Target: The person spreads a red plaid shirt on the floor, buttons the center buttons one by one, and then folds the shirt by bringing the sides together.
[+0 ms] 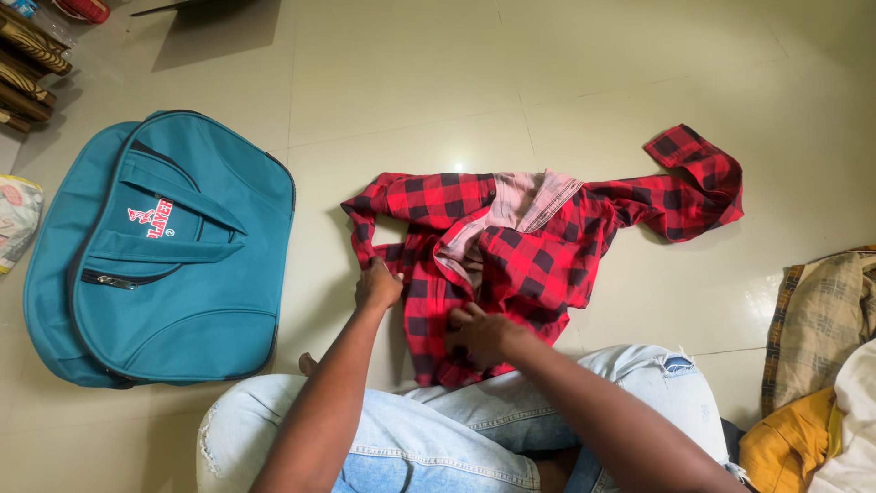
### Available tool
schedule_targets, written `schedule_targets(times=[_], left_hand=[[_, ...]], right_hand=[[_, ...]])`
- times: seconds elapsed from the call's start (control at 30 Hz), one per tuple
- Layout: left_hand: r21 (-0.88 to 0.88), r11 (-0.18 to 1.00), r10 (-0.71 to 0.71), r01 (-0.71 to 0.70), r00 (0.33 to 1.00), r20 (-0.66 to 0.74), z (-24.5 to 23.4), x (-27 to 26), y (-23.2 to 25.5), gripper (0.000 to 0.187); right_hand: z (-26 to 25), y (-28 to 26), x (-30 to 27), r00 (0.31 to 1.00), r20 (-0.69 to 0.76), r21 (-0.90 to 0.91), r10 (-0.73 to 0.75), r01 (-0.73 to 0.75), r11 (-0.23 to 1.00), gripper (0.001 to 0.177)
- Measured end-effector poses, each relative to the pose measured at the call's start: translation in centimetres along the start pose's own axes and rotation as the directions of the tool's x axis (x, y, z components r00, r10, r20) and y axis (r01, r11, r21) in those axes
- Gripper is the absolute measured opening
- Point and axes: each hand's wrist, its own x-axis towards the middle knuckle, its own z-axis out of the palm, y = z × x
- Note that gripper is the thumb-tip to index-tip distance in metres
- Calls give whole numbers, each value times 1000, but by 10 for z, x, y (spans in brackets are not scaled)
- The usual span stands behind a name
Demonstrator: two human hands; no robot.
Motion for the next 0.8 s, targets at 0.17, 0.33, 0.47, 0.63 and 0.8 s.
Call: schedule_targets(times=[0.17,0.33,0.47,0.63,0.8], left_hand=[[-258,966,-96,7,938,-333,-28,44,-31,34],[182,980,38,75,834,-550,-106,28,-40,19],[371,929,229,-14,808,-543,-112,4,-8,41],[96,767,638,-635,736,-229,-40,-35,55,31],[142,665,747,-733,652,-128,31,-62,78,72]], right_hand=[[29,70,26,955,-189,-379,228,-285,880,22],[29,109,4,895,-384,-353,229,-371,859,21],[30,38,12,968,199,-122,-150,176,977,34],[-28,13,-13,879,-38,456,-475,439,774,38],[-74,120,-31,789,-359,479,499,-304,824,26]])
